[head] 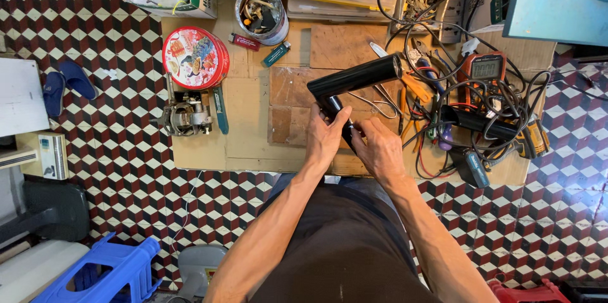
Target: The person disassembles a black hair dryer using a knife and screwdriver, removes the rear cap, and manipulates the internal components. They then reassemble the device and plug it into a power strip.
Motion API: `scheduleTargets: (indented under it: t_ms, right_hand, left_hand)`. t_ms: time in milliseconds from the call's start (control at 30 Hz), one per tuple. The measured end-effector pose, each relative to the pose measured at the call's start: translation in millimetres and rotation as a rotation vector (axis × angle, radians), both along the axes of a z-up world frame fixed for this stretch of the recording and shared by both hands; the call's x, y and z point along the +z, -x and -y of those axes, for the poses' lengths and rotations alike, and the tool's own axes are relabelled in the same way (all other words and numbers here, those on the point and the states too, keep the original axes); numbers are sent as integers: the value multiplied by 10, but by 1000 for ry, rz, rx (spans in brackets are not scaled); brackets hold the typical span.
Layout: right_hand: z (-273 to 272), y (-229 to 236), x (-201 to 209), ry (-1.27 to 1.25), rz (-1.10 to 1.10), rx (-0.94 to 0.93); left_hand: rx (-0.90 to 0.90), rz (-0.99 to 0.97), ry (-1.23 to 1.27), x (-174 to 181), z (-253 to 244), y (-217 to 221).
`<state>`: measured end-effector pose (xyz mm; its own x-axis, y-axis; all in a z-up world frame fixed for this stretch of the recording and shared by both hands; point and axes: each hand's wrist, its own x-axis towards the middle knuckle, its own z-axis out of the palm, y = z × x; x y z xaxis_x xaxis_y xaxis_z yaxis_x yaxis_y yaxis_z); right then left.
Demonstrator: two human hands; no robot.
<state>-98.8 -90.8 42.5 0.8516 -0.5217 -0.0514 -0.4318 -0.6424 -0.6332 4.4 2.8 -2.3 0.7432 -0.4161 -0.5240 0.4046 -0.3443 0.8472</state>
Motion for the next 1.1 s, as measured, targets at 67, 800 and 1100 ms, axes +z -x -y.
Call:
scheduleTargets:
  t_ms: [67, 800, 1100]
  right_hand:
    - [90, -2, -22, -30, -21, 68]
    - [115, -6, -109, -166, -112, 27]
    - [19, 31, -13, -91, 20, 42]
  left_hand:
    - [-14, -43, 55, -27, -25, 13]
    - [-2, 45, -41, 157, 21, 27]
    - [-33, 14, 0, 128, 6, 25]
